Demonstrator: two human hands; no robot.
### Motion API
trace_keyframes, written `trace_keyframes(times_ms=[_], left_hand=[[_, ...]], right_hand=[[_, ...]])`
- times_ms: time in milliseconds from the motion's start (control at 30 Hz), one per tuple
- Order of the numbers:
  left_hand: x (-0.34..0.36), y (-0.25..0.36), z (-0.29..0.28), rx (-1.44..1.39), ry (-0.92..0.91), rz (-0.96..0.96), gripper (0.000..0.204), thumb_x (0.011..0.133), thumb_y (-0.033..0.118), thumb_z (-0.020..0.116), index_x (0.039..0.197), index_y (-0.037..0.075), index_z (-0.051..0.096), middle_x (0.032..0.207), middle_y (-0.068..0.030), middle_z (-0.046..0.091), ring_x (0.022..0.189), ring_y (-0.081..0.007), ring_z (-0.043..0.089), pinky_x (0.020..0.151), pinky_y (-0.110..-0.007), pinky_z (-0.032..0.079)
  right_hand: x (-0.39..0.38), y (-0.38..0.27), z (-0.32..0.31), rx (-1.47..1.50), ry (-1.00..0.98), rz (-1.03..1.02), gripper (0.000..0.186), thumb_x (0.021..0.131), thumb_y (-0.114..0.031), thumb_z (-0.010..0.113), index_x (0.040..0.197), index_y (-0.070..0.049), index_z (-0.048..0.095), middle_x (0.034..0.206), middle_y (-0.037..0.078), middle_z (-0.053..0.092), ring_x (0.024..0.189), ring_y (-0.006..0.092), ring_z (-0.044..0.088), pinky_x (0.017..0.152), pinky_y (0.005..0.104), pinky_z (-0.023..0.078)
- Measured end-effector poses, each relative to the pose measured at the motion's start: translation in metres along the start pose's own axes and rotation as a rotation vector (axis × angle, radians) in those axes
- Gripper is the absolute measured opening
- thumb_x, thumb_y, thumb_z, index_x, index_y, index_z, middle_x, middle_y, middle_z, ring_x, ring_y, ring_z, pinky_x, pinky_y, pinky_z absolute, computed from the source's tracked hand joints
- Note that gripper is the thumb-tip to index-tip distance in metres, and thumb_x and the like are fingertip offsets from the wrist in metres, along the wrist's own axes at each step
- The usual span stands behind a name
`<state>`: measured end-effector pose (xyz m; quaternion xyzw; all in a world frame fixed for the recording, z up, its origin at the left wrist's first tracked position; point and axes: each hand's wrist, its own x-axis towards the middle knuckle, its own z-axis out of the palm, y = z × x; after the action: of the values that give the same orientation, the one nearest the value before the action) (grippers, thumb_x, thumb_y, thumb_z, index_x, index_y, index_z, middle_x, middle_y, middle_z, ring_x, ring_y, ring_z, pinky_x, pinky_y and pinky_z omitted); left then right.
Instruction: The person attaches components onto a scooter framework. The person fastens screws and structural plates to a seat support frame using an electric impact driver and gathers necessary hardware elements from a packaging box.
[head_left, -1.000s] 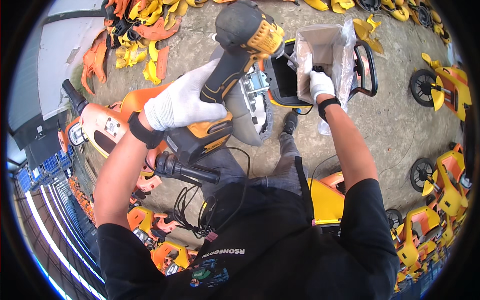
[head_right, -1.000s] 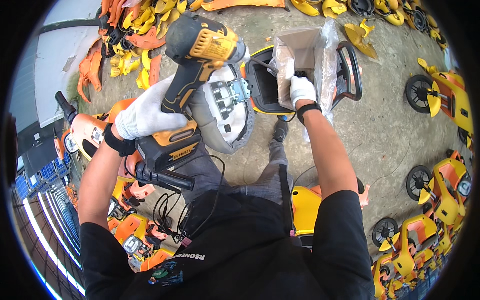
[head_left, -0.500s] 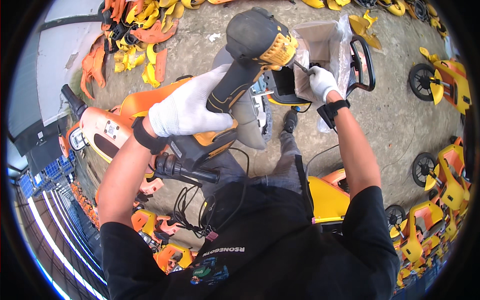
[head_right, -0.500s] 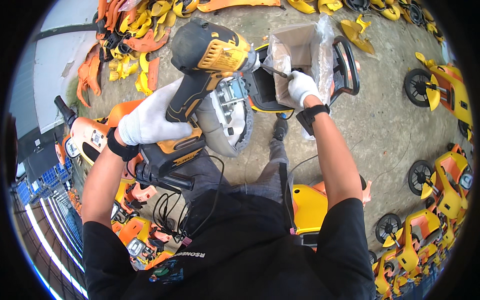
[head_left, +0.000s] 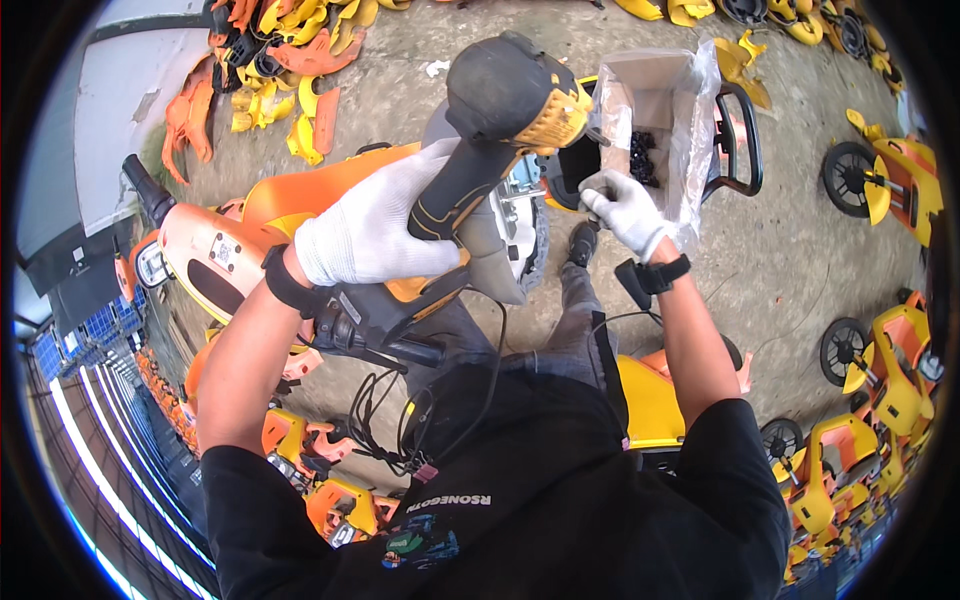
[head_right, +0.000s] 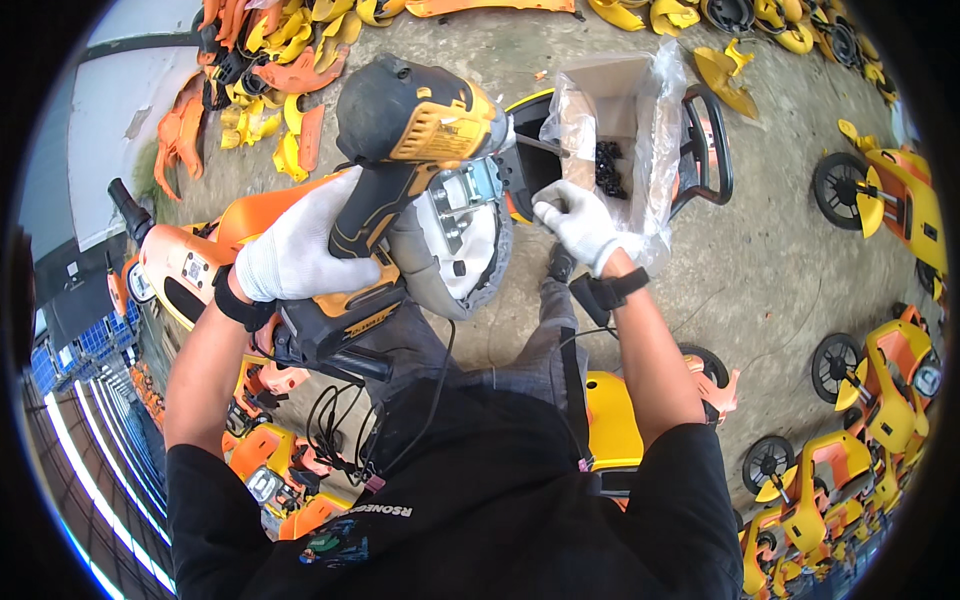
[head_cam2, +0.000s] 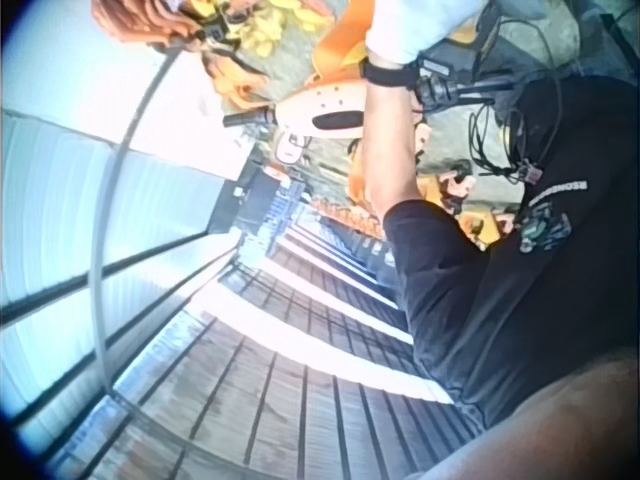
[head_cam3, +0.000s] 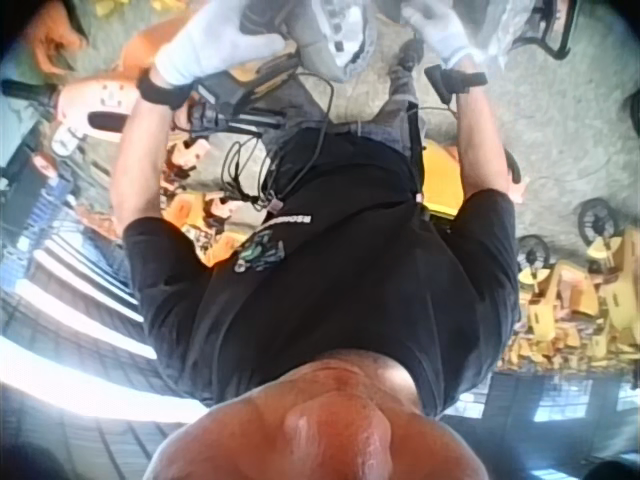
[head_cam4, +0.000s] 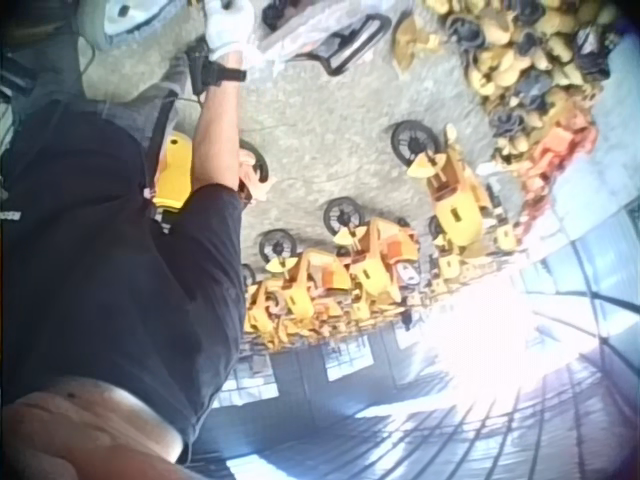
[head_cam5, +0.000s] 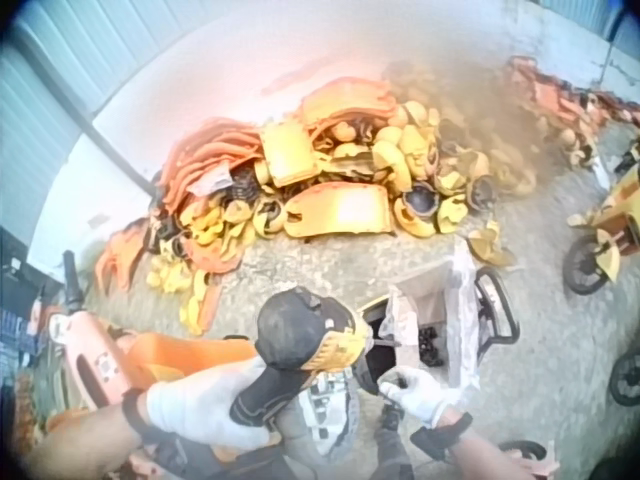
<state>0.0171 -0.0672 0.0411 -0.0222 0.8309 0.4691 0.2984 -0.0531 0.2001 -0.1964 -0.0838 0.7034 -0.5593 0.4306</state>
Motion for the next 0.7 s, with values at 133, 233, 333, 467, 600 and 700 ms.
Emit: trace_keyframes(times_ms=[133, 233, 333, 467, 600, 700], left_hand=[[0.002, 0.009, 0.002, -0.012, -0.030, -0.023, 0.075, 0.069, 0.016, 0.071, 0.135, -0.002, 0.041, 0.118, -0.0162, 0.057, 0.106, -0.0233, 0.057, 0.094, -0.032, 0.045], [0.002, 0.011, 0.005, 0.007, -0.020, 0.021, 0.067, 0.069, 0.015, 0.070, 0.129, -0.003, 0.047, 0.117, -0.0155, 0.056, 0.102, -0.0252, 0.058, 0.091, -0.033, 0.046], [0.001, 0.008, 0.009, -0.027, -0.044, -0.022, 0.062, 0.068, 0.014, 0.070, 0.125, -0.002, 0.051, 0.116, -0.0146, 0.054, 0.099, -0.0271, 0.058, 0.089, -0.033, 0.047], [0.001, -0.002, 0.015, -0.061, -0.014, 0.077, 0.060, 0.068, 0.013, 0.069, 0.124, -0.002, 0.051, 0.116, -0.0141, 0.054, 0.098, -0.0273, 0.058, 0.087, -0.033, 0.047], [0.000, -0.002, 0.013, -0.056, -0.020, 0.086, 0.064, 0.068, 0.013, 0.068, 0.127, -0.002, 0.048, 0.115, -0.0145, 0.056, 0.099, -0.0257, 0.059, 0.088, -0.033, 0.047], [-0.001, 0.004, 0.011, -0.072, -0.047, -0.019, 0.067, 0.068, 0.013, 0.068, 0.130, -0.001, 0.046, 0.115, -0.0149, 0.057, 0.102, -0.0249, 0.059, 0.089, -0.033, 0.047]], right_hand=[[0.024, 0.019, 0.024, 0.031, 0.022, -0.029, 0.023, 0.085, -0.009, 0.064, 0.105, 0.002, 0.066, 0.089, 0.007, 0.070, 0.075, 0.0108, 0.061, 0.070, 0.0257, 0.050], [0.038, 0.019, 0.032, 0.066, -0.019, 0.016, 0.022, 0.083, -0.005, 0.062, 0.102, 0.003, 0.068, 0.088, 0.009, 0.070, 0.074, 0.0120, 0.064, 0.069, 0.0259, 0.051], [0.045, 0.015, 0.036, 0.053, -0.004, 0.142, 0.020, 0.082, -0.004, 0.061, 0.098, 0.006, 0.068, 0.087, 0.011, 0.071, 0.077, 0.0151, 0.068, 0.072, 0.0260, 0.054], [0.064, 0.034, 0.041, -0.013, 0.017, -0.048, 0.019, 0.082, -0.004, 0.062, 0.098, 0.006, 0.068, 0.088, 0.011, 0.071, 0.078, 0.0164, 0.069, 0.072, 0.0265, 0.054], [0.079, 0.046, 0.050, 0.013, 0.072, -0.136, 0.020, 0.083, -0.005, 0.064, 0.100, 0.005, 0.066, 0.088, 0.011, 0.070, 0.078, 0.0164, 0.069, 0.070, 0.0265, 0.054], [0.087, 0.045, 0.060, -0.078, 0.153, -0.209, 0.024, 0.081, -0.006, 0.067, 0.102, 0.004, 0.065, 0.088, 0.011, 0.070, 0.076, 0.0171, 0.069, 0.069, 0.0280, 0.054]])
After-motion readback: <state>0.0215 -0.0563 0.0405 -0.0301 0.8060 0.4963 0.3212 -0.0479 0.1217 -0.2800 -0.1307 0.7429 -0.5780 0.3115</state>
